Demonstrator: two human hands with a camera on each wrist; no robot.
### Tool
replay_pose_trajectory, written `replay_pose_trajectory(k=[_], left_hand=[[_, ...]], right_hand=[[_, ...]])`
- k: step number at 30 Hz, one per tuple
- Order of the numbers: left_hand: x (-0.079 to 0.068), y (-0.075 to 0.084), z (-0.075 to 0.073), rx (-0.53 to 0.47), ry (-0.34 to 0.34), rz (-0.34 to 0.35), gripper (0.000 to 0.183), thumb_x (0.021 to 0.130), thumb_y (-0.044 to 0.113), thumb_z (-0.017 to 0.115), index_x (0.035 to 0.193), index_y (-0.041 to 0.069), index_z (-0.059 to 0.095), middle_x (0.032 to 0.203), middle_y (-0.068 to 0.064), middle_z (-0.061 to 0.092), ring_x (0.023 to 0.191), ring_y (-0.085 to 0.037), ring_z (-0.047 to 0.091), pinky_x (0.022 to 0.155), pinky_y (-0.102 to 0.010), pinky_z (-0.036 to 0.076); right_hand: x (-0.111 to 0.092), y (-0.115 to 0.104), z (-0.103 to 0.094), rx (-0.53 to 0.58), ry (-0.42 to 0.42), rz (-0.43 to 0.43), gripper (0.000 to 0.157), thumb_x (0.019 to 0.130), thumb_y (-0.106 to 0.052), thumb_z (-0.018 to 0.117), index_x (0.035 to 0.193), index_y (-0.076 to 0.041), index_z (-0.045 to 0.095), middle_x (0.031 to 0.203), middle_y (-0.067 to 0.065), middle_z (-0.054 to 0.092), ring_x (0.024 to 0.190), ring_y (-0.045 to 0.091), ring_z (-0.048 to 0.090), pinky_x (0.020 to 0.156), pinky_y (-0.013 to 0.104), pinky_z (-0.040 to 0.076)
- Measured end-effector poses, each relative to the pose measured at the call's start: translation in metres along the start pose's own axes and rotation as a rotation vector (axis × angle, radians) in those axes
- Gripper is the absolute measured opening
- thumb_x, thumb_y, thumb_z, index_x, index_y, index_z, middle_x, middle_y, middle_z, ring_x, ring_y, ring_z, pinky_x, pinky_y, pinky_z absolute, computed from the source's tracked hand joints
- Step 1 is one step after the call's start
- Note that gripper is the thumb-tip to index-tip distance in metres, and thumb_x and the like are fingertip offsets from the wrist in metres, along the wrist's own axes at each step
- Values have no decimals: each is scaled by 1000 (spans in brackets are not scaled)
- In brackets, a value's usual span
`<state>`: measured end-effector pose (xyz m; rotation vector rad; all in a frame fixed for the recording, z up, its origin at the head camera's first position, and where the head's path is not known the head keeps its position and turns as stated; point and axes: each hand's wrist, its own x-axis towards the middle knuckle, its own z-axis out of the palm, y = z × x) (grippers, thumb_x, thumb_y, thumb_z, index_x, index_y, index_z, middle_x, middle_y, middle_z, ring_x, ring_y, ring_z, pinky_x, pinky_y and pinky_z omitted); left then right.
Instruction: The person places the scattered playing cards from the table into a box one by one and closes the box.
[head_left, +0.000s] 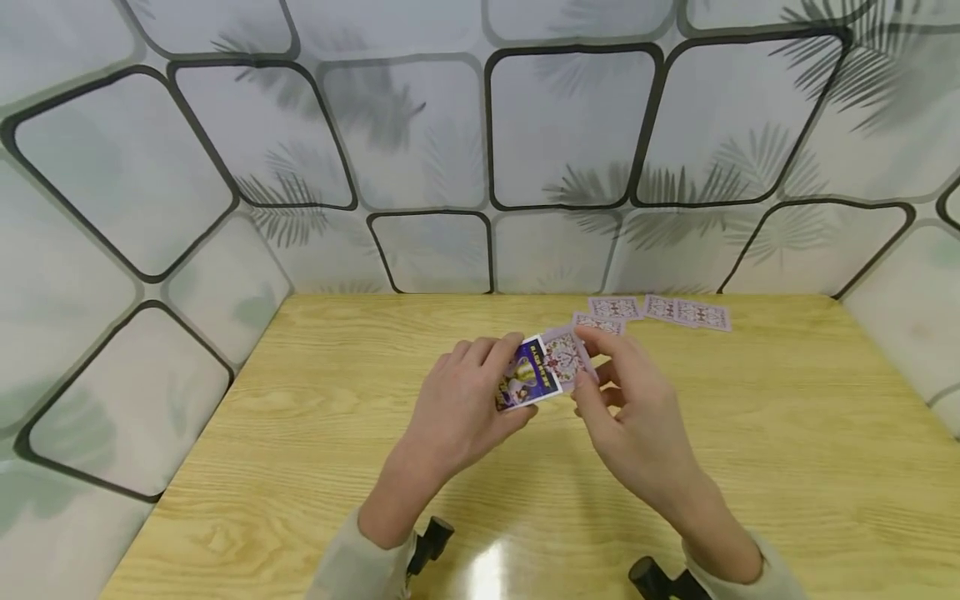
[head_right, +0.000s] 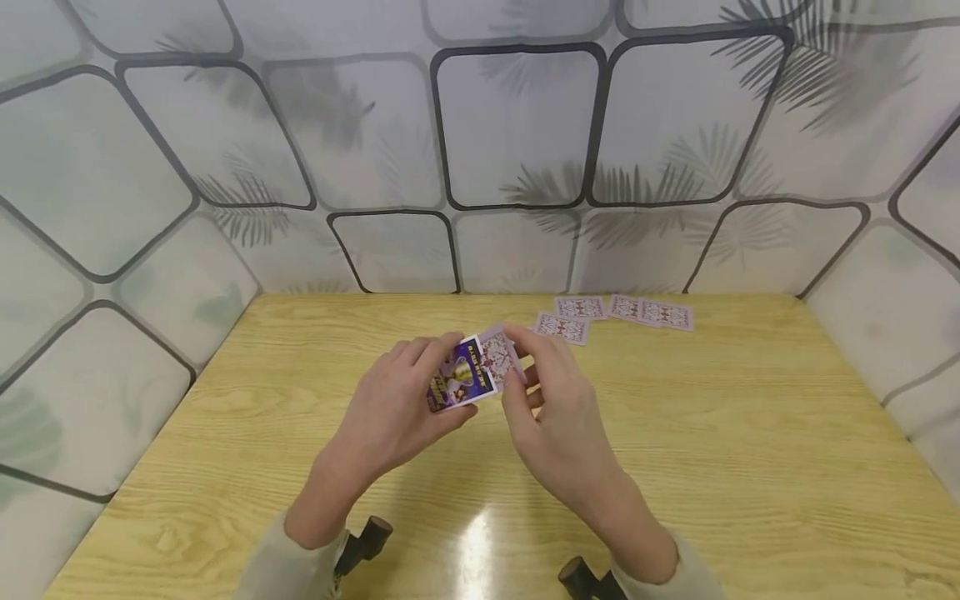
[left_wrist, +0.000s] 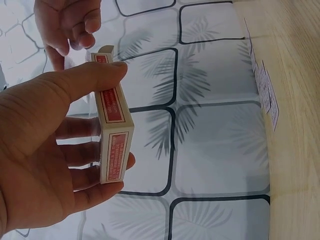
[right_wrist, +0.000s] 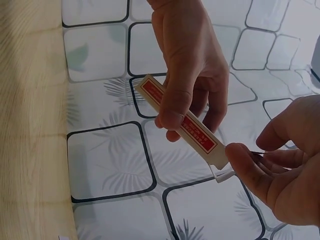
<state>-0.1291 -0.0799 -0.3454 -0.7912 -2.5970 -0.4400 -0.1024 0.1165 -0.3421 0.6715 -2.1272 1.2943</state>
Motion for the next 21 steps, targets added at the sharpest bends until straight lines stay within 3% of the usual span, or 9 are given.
replay_pose_trajectory(k=[11,21], left_hand=[[0,0,0,-4,10,-1,77,73,38,88,136,10,54,117,-11,66,97,-25,63,78,-38,55],[-1,2,-1,-11,6,5,77,74,37,88,137,9,54,119,-11,66,99,-25,63,80,-39,55]], right_hand=[[0,-1,5,9,8,-39,49,84,20,60,130,4,58,106,13,60,72,10,58,55,15,51],[-1,0,5,-59,4,-50,48,83,17,62,129,2,60,104,11,63,76,12,58,57,16,50]])
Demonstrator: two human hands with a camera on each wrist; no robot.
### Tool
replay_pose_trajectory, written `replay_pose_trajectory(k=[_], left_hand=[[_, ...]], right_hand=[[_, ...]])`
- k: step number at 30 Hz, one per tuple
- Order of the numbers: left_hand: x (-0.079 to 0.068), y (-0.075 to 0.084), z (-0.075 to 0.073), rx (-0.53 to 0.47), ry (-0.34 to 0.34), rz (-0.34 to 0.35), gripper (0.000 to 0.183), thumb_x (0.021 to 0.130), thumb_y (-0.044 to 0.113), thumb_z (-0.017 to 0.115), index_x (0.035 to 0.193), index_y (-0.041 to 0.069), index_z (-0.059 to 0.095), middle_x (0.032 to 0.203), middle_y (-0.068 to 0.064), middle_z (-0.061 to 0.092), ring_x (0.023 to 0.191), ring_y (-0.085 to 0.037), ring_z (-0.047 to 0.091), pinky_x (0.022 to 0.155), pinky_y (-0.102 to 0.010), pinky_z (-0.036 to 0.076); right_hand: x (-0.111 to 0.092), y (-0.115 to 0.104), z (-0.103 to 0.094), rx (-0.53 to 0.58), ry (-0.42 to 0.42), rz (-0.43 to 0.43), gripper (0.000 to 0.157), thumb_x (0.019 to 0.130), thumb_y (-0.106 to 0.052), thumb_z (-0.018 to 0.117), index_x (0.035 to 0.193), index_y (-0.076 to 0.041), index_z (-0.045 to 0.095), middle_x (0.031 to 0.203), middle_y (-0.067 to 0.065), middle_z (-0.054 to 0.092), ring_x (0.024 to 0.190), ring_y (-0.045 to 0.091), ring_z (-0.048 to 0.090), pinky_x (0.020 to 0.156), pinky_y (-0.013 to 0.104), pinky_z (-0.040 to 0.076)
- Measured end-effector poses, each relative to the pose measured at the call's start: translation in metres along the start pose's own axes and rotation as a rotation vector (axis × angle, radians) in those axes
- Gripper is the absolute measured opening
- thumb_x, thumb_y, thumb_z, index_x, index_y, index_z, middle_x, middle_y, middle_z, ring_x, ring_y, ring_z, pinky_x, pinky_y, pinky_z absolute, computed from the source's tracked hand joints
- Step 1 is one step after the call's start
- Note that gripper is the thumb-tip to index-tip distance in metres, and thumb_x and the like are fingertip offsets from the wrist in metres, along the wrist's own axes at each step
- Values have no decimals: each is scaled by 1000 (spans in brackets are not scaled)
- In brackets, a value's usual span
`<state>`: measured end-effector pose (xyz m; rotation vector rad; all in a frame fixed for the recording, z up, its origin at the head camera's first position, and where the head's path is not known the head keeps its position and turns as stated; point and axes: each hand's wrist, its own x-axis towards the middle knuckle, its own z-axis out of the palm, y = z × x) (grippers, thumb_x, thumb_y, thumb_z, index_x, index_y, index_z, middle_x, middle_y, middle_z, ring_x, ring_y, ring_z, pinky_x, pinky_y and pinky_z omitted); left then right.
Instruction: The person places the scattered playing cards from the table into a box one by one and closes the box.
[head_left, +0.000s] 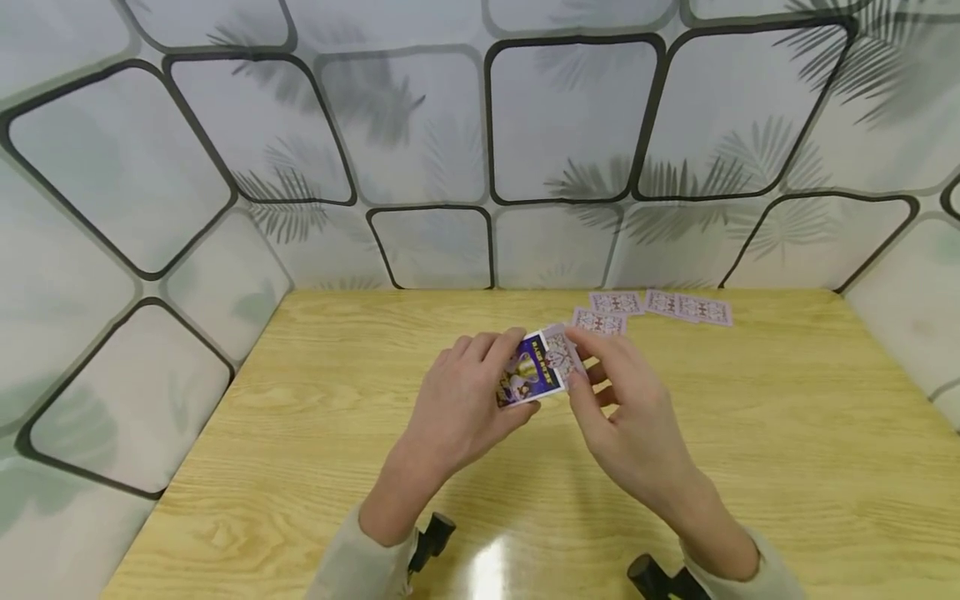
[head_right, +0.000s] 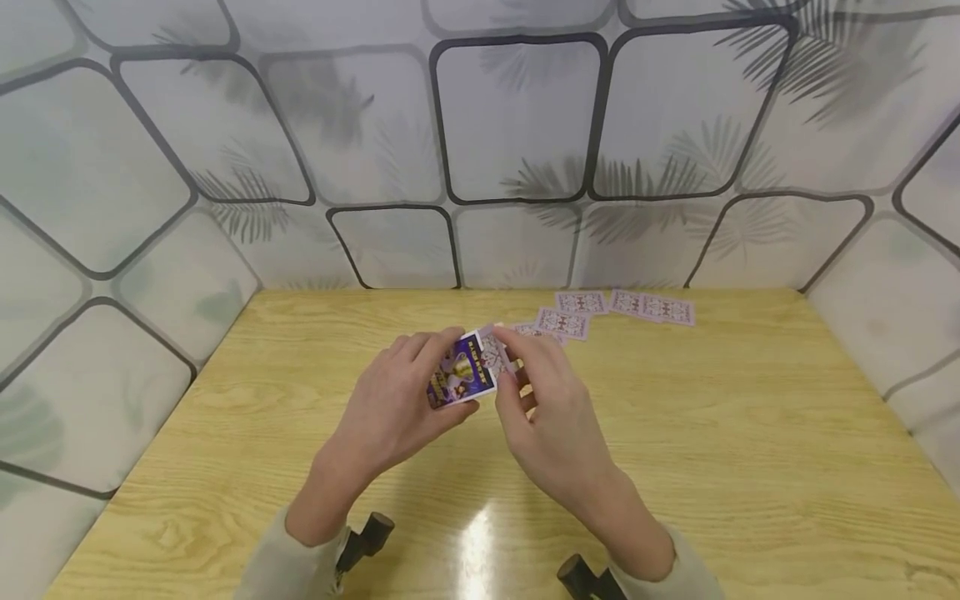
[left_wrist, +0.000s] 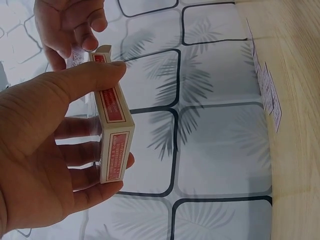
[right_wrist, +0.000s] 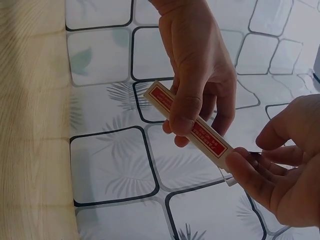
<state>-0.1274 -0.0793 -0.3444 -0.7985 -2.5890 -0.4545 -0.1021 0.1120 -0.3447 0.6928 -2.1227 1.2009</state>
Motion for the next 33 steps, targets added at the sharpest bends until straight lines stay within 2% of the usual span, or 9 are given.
replay_pose_trajectory(k=[9,15,22,26,33], left_hand=[[2,1,-1,-1,6,4,76,74,37,88,137,10,54,118,-11,66,98,-25,63,79,-38,55],[1,0,-1,-2,24,1,75,73,37,88,136,11,55,117,-10,66,96,-24,63,75,-37,55],[2,1,-2,-2,45,-6,75,73,36,88,135,11,55,115,-11,67,94,-24,64,74,-36,55],[2,2,-1,12,49,-15,75,73,38,88,135,11,55,114,-11,67,93,-24,64,73,-36,54],[1,0,0,18,77,-16,75,72,36,89,133,9,56,115,-12,67,94,-26,64,74,-36,55]], right_hand=[[-1,-1,-1,3,33,-6,40,84,16,62,122,4,66,105,11,69,76,12,61,59,14,51],[-2,-1,1,39,45,-14,40,82,19,61,120,7,66,100,15,73,67,12,65,55,14,51],[-5,-6,4,15,-2,-12,46,82,17,62,128,9,61,103,18,74,62,6,65,51,14,50],[-9,-10,8,-6,-34,-20,51,82,15,64,132,9,58,99,17,74,62,5,63,49,12,48],[-15,-14,18,-48,-56,-65,59,80,14,64,137,7,53,123,24,66,63,6,63,52,10,47]])
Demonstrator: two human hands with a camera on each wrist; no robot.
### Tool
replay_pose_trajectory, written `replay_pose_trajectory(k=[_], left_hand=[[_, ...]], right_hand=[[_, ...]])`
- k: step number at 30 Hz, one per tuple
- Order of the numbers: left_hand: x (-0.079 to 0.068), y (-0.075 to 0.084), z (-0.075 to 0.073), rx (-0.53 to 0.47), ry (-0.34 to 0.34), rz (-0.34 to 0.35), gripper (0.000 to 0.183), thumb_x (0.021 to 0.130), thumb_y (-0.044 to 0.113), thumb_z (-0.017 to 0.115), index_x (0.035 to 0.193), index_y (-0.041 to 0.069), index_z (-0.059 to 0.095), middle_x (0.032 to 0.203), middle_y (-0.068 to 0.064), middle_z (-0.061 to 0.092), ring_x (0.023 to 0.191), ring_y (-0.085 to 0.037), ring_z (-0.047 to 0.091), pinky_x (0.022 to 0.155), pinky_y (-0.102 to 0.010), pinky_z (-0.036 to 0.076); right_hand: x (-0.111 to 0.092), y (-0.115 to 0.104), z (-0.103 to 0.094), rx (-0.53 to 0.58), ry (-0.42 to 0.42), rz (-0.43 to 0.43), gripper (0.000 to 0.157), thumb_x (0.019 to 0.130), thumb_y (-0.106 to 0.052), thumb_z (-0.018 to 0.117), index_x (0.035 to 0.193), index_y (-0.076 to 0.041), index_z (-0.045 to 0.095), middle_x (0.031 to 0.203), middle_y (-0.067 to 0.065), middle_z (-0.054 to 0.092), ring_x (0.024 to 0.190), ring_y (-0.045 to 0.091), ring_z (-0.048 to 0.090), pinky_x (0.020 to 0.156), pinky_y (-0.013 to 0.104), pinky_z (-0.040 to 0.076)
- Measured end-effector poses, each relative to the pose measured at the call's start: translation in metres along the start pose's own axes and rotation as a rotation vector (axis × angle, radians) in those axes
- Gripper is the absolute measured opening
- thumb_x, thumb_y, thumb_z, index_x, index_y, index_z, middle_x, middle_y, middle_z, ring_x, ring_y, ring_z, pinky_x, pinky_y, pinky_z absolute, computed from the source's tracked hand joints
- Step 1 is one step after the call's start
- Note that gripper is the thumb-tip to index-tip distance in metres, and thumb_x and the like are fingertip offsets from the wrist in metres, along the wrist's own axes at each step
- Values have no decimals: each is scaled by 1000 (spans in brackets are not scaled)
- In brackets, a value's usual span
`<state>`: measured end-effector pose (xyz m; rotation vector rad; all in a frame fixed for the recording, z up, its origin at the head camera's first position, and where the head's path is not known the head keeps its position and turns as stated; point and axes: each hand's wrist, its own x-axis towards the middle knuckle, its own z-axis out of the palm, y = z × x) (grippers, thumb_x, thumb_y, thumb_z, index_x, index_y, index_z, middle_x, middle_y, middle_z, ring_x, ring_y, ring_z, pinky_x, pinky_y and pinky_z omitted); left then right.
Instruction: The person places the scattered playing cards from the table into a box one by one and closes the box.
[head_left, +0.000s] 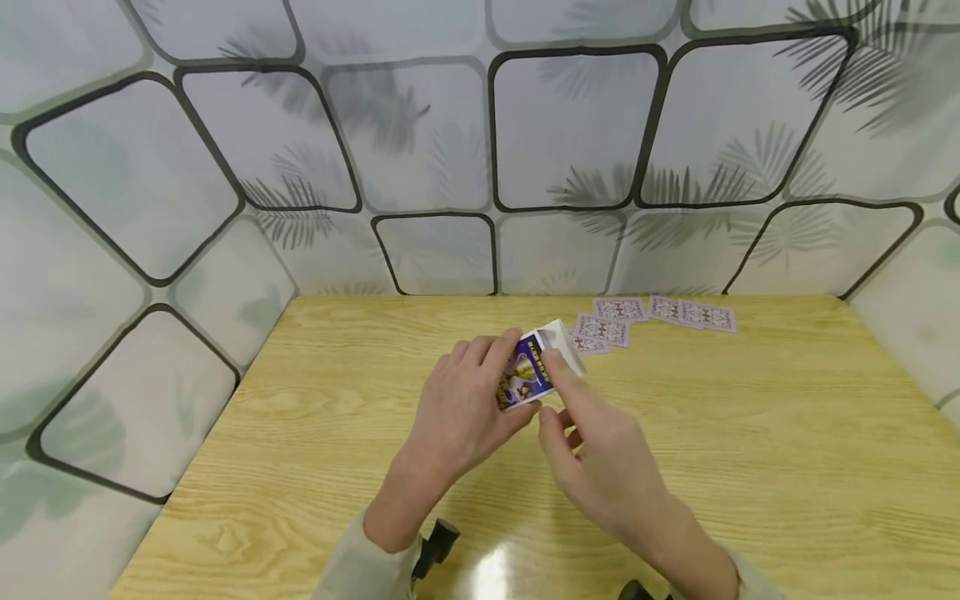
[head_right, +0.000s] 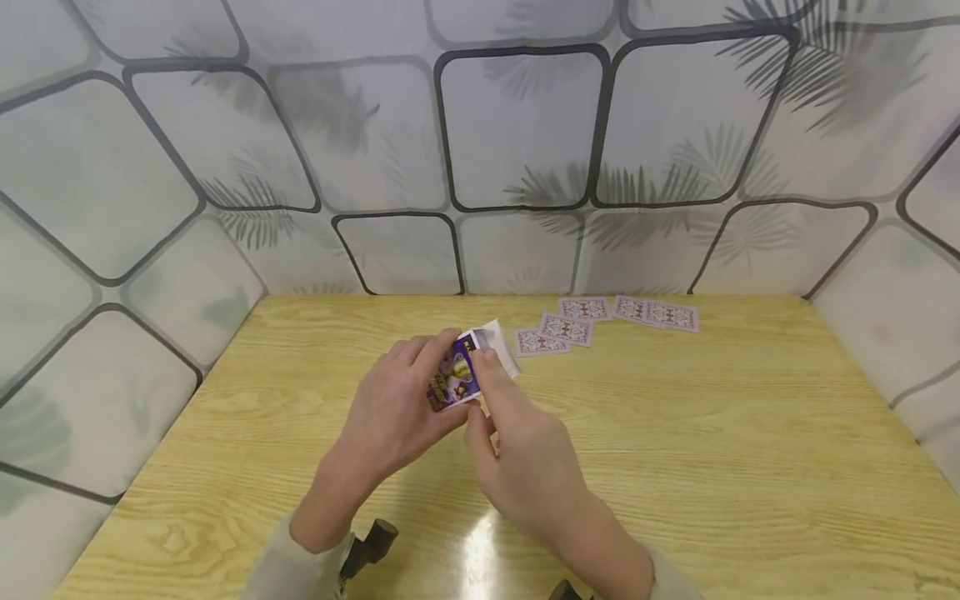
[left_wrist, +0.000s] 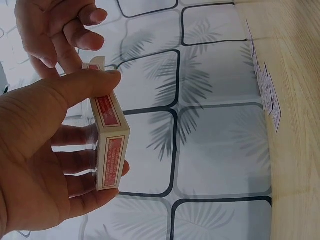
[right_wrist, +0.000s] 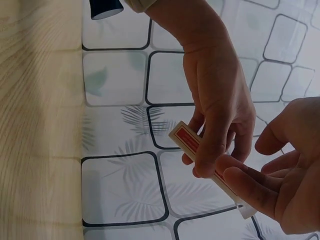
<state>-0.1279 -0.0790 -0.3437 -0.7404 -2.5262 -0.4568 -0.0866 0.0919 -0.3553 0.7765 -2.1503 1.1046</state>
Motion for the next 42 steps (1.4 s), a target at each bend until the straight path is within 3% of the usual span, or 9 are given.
replay_pose_trajectory(k=[6,10,13,16,22,26,34,39,42], left_hand=[[-2,-2,0,5,0,1,74,72,36,90,132,10,56,115,-11,67,95,-26,64,74,-37,55],[-2,-2,0,9,-8,-2,75,71,35,90,133,11,56,116,-11,67,95,-26,64,75,-37,55],[-2,-2,0,16,-18,-2,74,72,34,90,133,11,56,116,-11,67,96,-26,64,75,-38,55],[-2,-1,0,31,-30,6,72,73,34,89,133,13,55,116,-10,67,98,-27,64,77,-39,55],[-2,-1,0,47,-43,15,72,74,34,88,134,13,54,117,-10,66,101,-28,64,80,-41,55],[-2,-1,0,50,-39,17,72,74,34,88,135,13,54,117,-10,66,101,-28,64,81,-41,55],[-2,-2,1,41,-35,13,75,73,36,88,135,9,55,118,-11,67,100,-28,64,79,-40,55],[0,-4,0,50,-44,-7,77,72,38,89,135,8,54,117,-11,67,99,-28,65,78,-40,55],[2,-6,-1,61,-47,-17,77,73,40,88,134,8,54,116,-12,67,98,-28,65,78,-41,55]], right_hand=[[-1,-2,1,-30,-39,34,57,82,9,66,138,3,54,131,25,61,64,4,62,54,8,47],[0,0,-3,-41,-57,59,54,84,6,67,136,0,55,100,14,73,63,1,60,52,9,46],[1,2,-6,-73,-53,51,52,83,6,67,134,-1,56,75,1,67,60,0,59,49,9,44],[2,3,-6,-112,-46,30,50,83,5,67,131,-1,57,70,-1,65,58,1,58,46,9,41],[3,6,-7,-167,-40,-25,45,83,2,64,128,1,59,73,3,68,56,4,59,42,8,35],[4,9,-9,-175,-44,-45,47,82,3,66,128,2,58,78,5,69,58,6,61,44,9,39],[8,12,-18,-147,-58,-3,47,83,6,67,128,1,59,95,9,73,63,6,63,53,11,48],[11,20,-23,-108,-16,11,44,83,9,66,126,3,60,115,14,70,68,9,64,56,14,50],[13,30,-29,-84,21,60,39,85,10,64,124,4,61,115,14,70,71,11,63,57,14,50]])
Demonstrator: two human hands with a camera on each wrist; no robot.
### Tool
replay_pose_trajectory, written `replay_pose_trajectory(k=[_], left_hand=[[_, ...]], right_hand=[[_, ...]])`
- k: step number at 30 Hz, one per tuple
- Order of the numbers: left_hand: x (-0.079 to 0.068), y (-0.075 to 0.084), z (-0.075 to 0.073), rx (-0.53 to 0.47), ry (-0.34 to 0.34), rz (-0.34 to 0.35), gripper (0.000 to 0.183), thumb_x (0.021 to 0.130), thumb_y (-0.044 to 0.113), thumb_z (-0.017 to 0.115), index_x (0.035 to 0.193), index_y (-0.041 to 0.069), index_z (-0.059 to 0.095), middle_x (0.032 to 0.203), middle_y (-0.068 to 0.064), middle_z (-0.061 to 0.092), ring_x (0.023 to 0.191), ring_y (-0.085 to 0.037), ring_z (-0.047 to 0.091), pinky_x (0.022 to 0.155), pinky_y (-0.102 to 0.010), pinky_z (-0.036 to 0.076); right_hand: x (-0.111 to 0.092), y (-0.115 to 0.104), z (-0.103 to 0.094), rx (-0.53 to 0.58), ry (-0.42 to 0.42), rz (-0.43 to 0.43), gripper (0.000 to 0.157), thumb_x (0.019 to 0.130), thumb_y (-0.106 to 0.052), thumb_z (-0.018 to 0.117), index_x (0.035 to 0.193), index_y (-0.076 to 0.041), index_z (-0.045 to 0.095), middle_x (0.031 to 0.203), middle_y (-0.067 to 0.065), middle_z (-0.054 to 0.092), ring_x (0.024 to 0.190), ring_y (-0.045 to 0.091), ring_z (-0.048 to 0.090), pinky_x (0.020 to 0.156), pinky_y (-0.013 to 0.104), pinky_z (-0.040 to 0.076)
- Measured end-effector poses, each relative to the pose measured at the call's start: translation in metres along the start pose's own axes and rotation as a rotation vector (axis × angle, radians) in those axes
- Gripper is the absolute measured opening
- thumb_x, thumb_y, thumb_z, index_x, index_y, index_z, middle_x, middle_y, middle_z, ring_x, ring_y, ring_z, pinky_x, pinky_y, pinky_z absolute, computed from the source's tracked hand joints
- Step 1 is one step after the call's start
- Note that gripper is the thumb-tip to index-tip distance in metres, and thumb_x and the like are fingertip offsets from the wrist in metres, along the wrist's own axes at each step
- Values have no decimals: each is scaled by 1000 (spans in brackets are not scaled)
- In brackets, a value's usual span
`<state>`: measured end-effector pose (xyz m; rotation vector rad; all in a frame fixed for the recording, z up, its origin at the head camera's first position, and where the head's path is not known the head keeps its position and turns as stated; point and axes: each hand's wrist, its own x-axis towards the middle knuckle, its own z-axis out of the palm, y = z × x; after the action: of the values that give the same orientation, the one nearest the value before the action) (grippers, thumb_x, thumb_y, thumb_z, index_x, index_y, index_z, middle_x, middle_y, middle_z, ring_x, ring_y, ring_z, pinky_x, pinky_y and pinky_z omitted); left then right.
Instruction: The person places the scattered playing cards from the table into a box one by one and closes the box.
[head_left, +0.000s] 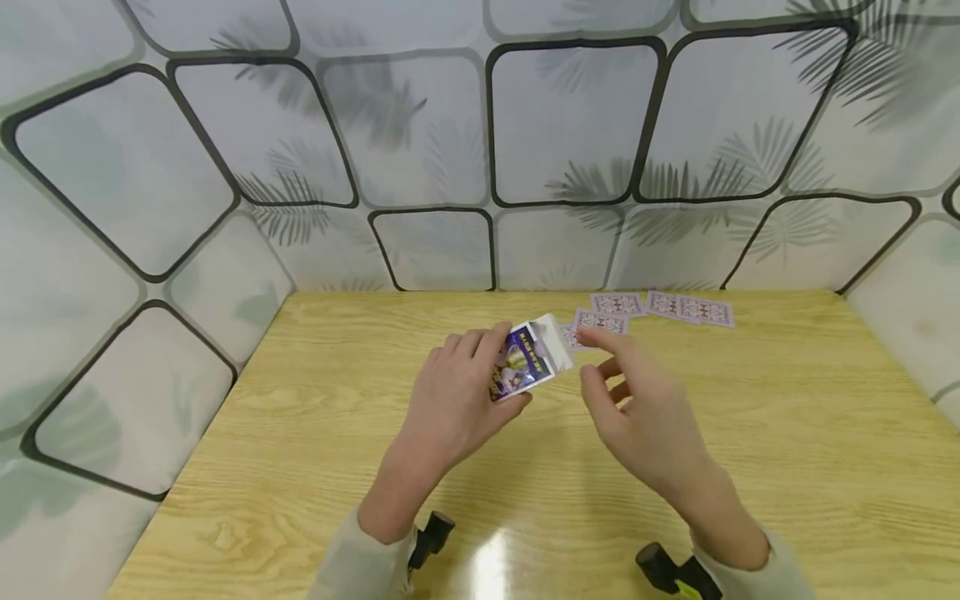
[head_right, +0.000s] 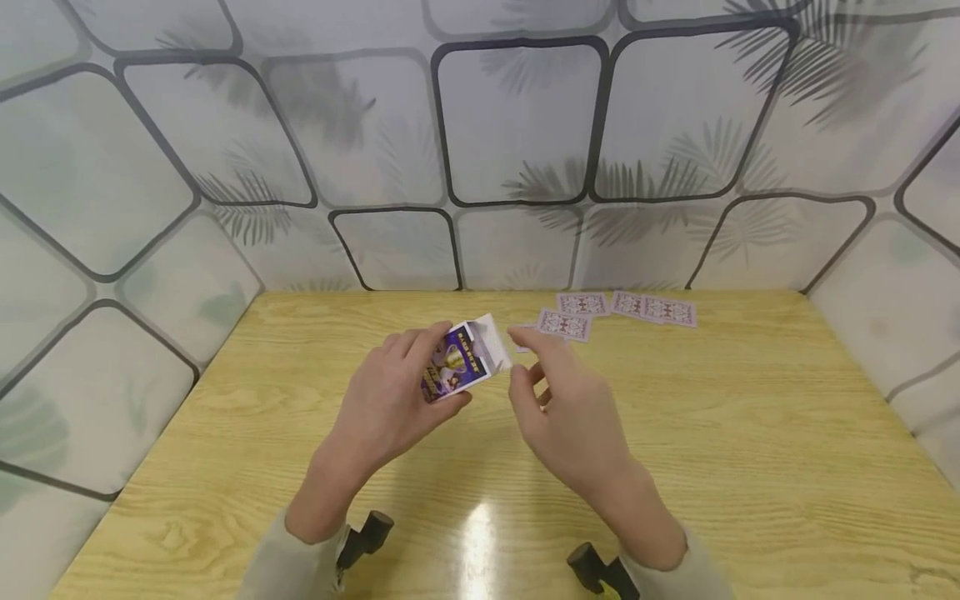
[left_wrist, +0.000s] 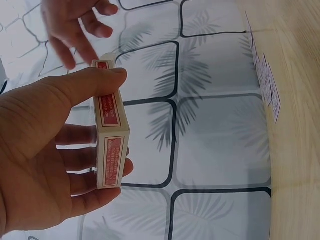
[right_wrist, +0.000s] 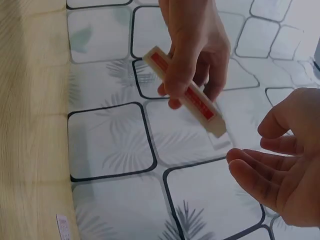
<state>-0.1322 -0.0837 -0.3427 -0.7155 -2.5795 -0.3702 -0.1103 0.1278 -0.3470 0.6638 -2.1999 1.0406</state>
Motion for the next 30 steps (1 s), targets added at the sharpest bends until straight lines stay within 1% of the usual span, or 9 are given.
replay_pose_trajectory(k=[3,5,7,10,12,15,23,27,30], left_hand=[[1,-3,-3,1,3,-8,77,73,41,87,133,7,53,115,-12,67,98,-29,65,79,-41,55],[2,-4,-4,-3,7,-14,76,74,40,87,134,7,54,115,-13,67,98,-29,65,79,-40,56],[2,-6,-5,-5,13,-21,76,74,40,87,134,6,54,115,-13,67,98,-28,65,79,-40,56],[1,-8,-6,-9,15,-33,76,74,39,87,134,6,54,115,-13,67,99,-28,65,79,-39,56],[1,-8,-7,-13,16,-39,76,74,39,87,134,6,54,115,-13,67,99,-28,64,78,-39,55],[-1,-9,-7,-21,13,-46,76,75,40,86,135,6,53,114,-13,67,99,-27,64,78,-39,55],[0,-9,-5,-16,-9,-48,77,75,41,86,135,7,53,114,-12,67,98,-27,64,78,-38,55],[0,-10,-2,-16,-23,-53,77,75,42,86,135,7,53,113,-12,67,96,-26,64,77,-37,54],[-1,-10,-1,-13,-24,-60,78,74,42,86,135,7,52,113,-12,67,96,-26,64,77,-37,54]], right_hand=[[5,16,-3,-1,15,66,34,87,10,62,121,5,63,113,15,70,72,14,63,56,12,48],[7,29,-4,-34,-19,116,31,89,7,61,119,4,64,112,15,70,74,18,64,56,16,48],[10,42,-4,-77,-99,174,29,91,4,59,119,4,65,114,17,69,79,23,65,60,24,51],[12,59,-1,-115,-284,275,29,95,-3,54,122,3,64,120,20,65,95,33,64,73,42,55],[12,69,3,-108,-390,331,32,97,-7,51,125,5,63,125,23,63,106,40,61,83,52,53],[12,84,10,-95,-492,390,35,99,-9,49,129,7,59,130,26,60,119,45,55,95,59,47],[9,127,15,-140,-684,450,51,98,-12,50,140,17,41,143,38,40,134,55,35,110,63,30],[6,142,16,-208,-790,447,60,100,-19,48,147,14,31,152,39,25,137,60,24,107,71,25],[5,149,16,-216,-851,439,62,102,-24,45,151,10,27,155,35,20,138,61,16,103,77,22]])
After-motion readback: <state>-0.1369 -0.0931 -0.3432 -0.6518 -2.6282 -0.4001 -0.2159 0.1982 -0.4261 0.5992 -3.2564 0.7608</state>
